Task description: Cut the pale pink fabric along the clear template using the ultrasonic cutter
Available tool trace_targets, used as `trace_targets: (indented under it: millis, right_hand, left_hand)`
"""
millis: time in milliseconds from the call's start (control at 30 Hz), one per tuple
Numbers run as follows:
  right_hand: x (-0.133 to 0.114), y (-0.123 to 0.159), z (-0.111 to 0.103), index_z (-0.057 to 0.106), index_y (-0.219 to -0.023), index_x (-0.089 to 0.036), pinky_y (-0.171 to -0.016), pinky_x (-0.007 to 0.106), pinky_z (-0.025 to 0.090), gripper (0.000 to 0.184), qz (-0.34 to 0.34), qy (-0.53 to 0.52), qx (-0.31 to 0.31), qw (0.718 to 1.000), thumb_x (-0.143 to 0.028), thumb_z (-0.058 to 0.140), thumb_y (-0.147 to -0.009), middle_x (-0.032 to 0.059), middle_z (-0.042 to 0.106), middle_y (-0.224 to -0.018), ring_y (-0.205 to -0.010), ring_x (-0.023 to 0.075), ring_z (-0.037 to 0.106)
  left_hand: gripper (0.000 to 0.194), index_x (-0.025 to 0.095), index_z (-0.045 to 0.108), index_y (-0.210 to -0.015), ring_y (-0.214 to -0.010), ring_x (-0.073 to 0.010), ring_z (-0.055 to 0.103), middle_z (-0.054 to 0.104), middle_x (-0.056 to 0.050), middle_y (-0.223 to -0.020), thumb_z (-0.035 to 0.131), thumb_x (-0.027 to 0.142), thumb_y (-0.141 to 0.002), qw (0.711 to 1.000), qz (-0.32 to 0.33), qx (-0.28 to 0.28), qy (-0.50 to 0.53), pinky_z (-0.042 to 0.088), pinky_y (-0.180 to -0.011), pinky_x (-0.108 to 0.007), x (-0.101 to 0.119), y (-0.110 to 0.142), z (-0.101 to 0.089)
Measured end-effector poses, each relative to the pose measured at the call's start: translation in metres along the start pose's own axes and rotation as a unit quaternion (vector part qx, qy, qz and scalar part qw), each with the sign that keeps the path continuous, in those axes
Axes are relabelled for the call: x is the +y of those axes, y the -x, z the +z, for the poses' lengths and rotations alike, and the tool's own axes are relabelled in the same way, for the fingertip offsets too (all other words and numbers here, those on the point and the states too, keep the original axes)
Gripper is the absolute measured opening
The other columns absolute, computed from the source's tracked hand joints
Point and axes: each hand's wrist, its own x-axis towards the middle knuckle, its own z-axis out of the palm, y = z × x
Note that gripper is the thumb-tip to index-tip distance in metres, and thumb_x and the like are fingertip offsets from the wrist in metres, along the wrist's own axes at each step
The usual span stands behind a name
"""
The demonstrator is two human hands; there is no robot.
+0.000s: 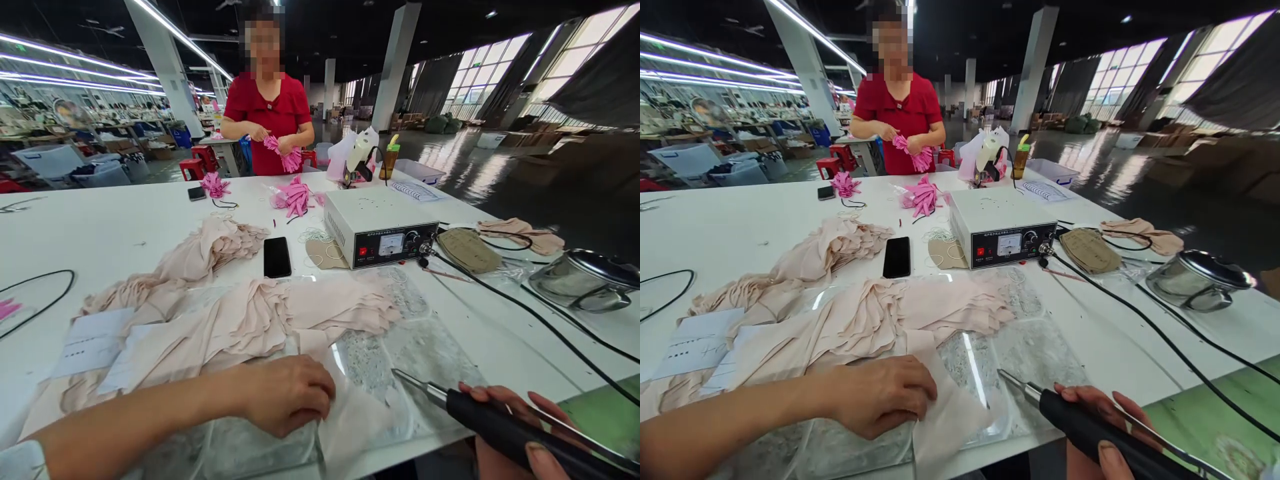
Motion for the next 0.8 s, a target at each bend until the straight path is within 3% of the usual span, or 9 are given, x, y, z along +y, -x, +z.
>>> trace_targets:
  millis: [167, 267, 367, 467, 533, 633, 700, 800]
  right_hand:
    - [-0.003, 0.005, 0.011, 0.059, -0.095, -0.024, -0.089, 0.053, 0.047, 0.027, 0.005, -0.036, 0.026, 0.999, -0.031, 0.062, -0.069, 0.0005, 0.057, -0.088, -0.077, 0.02, 0.057]
    - [-0.005, -0.002, 0.014, 0.059, -0.086, -0.022, -0.077, 0.048, 0.049, 0.022, 0.0, -0.071, 0.031, 0.997, -0.03, 0.059, -0.066, 0.0, 0.053, -0.08, -0.066, 0.0173, 0.052]
    - [-0.006, -0.01, 0.008, 0.059, -0.082, -0.022, -0.064, 0.045, 0.049, 0.02, -0.015, -0.088, 0.029, 0.996, -0.033, 0.057, -0.065, -0.0002, 0.051, -0.075, -0.062, 0.0174, 0.05]
    - [-0.006, -0.01, -0.002, 0.058, -0.081, -0.022, -0.058, 0.041, 0.047, 0.021, -0.023, -0.106, 0.035, 0.993, -0.037, 0.056, -0.066, -0.0004, 0.049, -0.074, -0.06, 0.0169, 0.048]
    - [-0.006, -0.007, -0.007, 0.056, -0.081, -0.022, -0.057, 0.039, 0.046, 0.021, -0.011, -0.115, 0.023, 0.993, -0.039, 0.057, -0.068, 0.0, 0.049, -0.075, -0.06, 0.0167, 0.047]
    - [-0.007, -0.001, -0.007, 0.057, -0.083, -0.021, -0.057, 0.037, 0.045, 0.023, 0.026, -0.119, 0.021, 0.992, -0.04, 0.058, -0.071, 0.0021, 0.051, -0.081, -0.063, 0.0165, 0.048]
    - [-0.008, 0.001, -0.004, 0.059, -0.085, -0.02, -0.058, 0.037, 0.046, 0.026, 0.033, -0.111, 0.023, 0.993, -0.042, 0.059, -0.072, 0.004, 0.054, -0.086, -0.064, 0.0163, 0.05]
    - [-0.007, -0.001, -0.001, 0.061, -0.087, -0.018, -0.057, 0.038, 0.046, 0.026, 0.004, -0.096, -0.008, 0.995, -0.041, 0.06, -0.074, 0.0058, 0.055, -0.09, -0.063, 0.0159, 0.051]
  left_hand:
    - [0.027, 0.023, 0.058, -0.119, -0.117, -0.0268, 0.053, 0.057, -0.012, -0.128, 0.056, 0.029, -0.092, 0.99, -0.022, 0.02, -0.135, 0.036, -0.105, -0.039, -0.005, 0.001, 0.006]
    - [0.017, 0.02, 0.062, -0.107, -0.094, -0.0224, 0.06, 0.064, -0.01, -0.105, 0.049, 0.026, -0.097, 0.975, -0.048, 0.024, -0.216, 0.045, -0.085, -0.033, -0.007, 0.002, 0.017]
    - [0.023, 0.017, 0.062, -0.084, -0.071, -0.0207, 0.058, 0.062, -0.007, -0.078, 0.048, 0.029, -0.098, 0.952, -0.127, 0.034, -0.278, 0.044, -0.066, -0.032, -0.001, 0.004, 0.026]
    - [0.025, 0.016, 0.061, -0.082, -0.066, -0.0212, 0.059, 0.063, -0.007, -0.078, 0.052, 0.034, -0.096, 0.939, -0.179, 0.035, -0.292, 0.044, -0.061, -0.032, 0.007, 0.001, 0.023]
    - [0.017, 0.015, 0.062, -0.097, -0.079, -0.0234, 0.063, 0.066, -0.01, -0.094, 0.049, 0.027, -0.097, 0.949, -0.135, 0.045, -0.28, 0.047, -0.068, -0.034, 0.008, -0.007, 0.017]
    - [0.025, 0.016, 0.057, -0.119, -0.116, -0.0264, 0.056, 0.059, -0.012, -0.128, 0.043, 0.021, -0.099, 0.967, -0.012, 0.05, -0.251, 0.043, -0.095, -0.038, 0.003, -0.019, 0.015]
    - [0.027, 0.016, 0.055, -0.123, -0.125, -0.0259, 0.05, 0.057, -0.011, -0.133, 0.039, 0.02, -0.101, 0.97, 0.031, 0.039, -0.239, 0.035, -0.106, -0.04, -0.002, -0.023, 0.019]
    - [0.03, 0.015, 0.056, -0.123, -0.123, -0.0237, 0.052, 0.061, -0.009, -0.128, 0.034, 0.021, -0.104, 0.973, 0.039, 0.041, -0.226, 0.033, -0.109, -0.039, -0.008, -0.023, 0.025]
